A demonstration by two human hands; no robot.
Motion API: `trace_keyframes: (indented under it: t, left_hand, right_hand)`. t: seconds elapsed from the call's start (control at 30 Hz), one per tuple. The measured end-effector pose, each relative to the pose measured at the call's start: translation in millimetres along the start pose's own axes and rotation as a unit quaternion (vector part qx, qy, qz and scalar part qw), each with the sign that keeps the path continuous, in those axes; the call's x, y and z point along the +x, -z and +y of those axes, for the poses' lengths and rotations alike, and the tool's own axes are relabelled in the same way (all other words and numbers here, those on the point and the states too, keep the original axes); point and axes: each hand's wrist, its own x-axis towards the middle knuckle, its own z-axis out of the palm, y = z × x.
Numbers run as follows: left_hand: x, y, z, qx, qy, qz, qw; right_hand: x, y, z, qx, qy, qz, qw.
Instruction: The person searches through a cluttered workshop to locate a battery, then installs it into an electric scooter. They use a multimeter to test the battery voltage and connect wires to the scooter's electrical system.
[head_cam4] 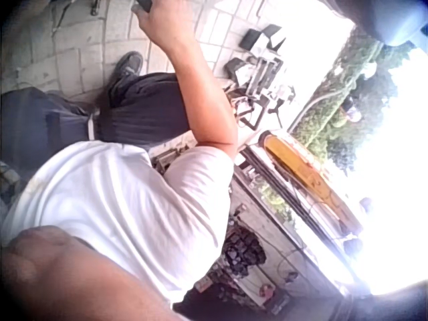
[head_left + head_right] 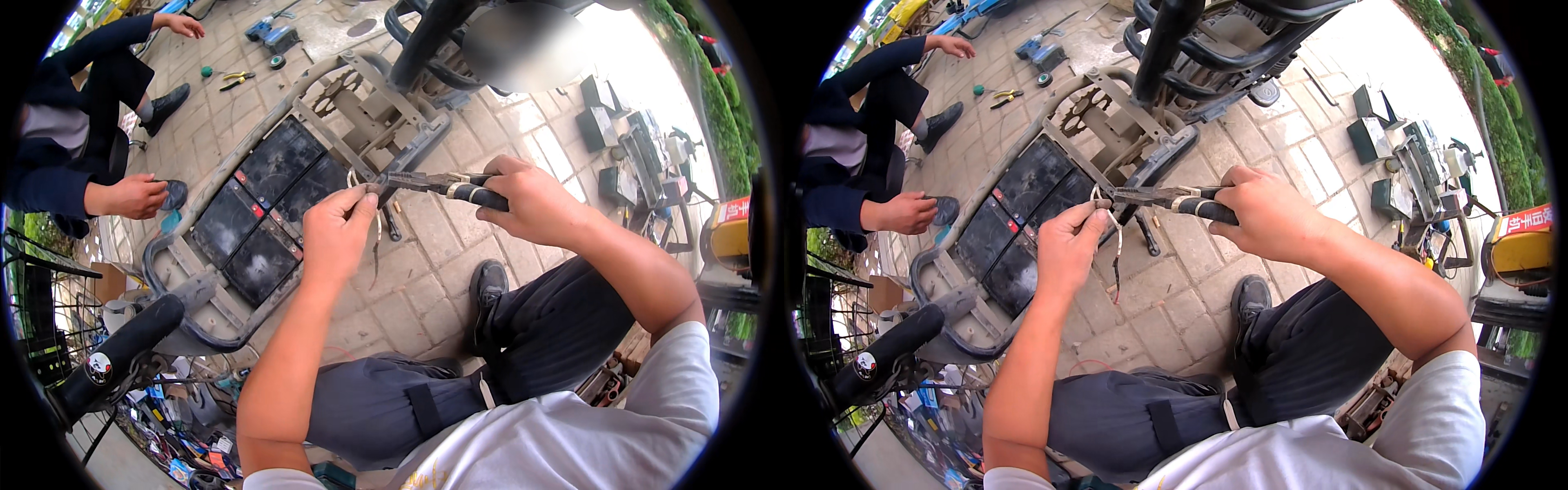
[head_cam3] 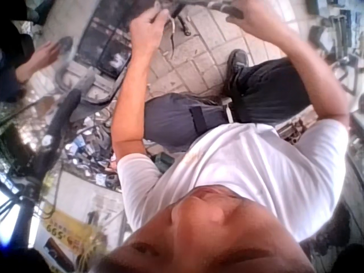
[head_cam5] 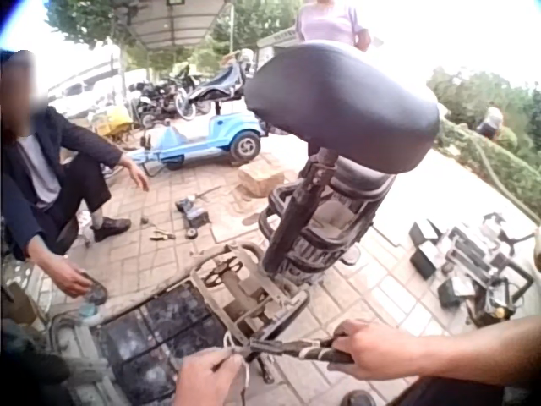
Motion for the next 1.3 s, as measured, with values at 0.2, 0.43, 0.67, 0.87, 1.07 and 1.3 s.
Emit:
trace_keyframes:
  t: [0.2, 0.43, 0.67, 0.87, 1.07, 1.3]
  left_hand:
    - [-3, 0, 0, 0.022, 0.0, 0.018, 1.0]
    - [-5, 0, 5, 0.046, -0.031, 0.016, 0.998]
    - [-7, 2, 8, 0.046, -0.001, -0.017, 0.999]
    - [-13, 9, 8, -0.084, 0.012, 0.004, 0.996]
    - [-15, 6, 12, -0.059, -0.02, 0.017, 0.998]
    - [-9, 22, -17, -0.003, -0.112, 0.078, 0.991]
  right_hand:
    - [1, -5, 1, -0.021, 0.041, 0.01, 0.999]
    - [1, -5, -1, -0.025, 0.042, -0.003, 0.999]
    - [0, -5, -4, -0.018, 0.023, -0.039, 0.999]
    - [4, -8, -13, -0.002, 0.044, -0.048, 0.998]
    - [5, -4, -10, 0.098, -0.034, -0.163, 0.981]
    - [17, -3, -14, 0.32, -0.011, -0.244, 0.915]
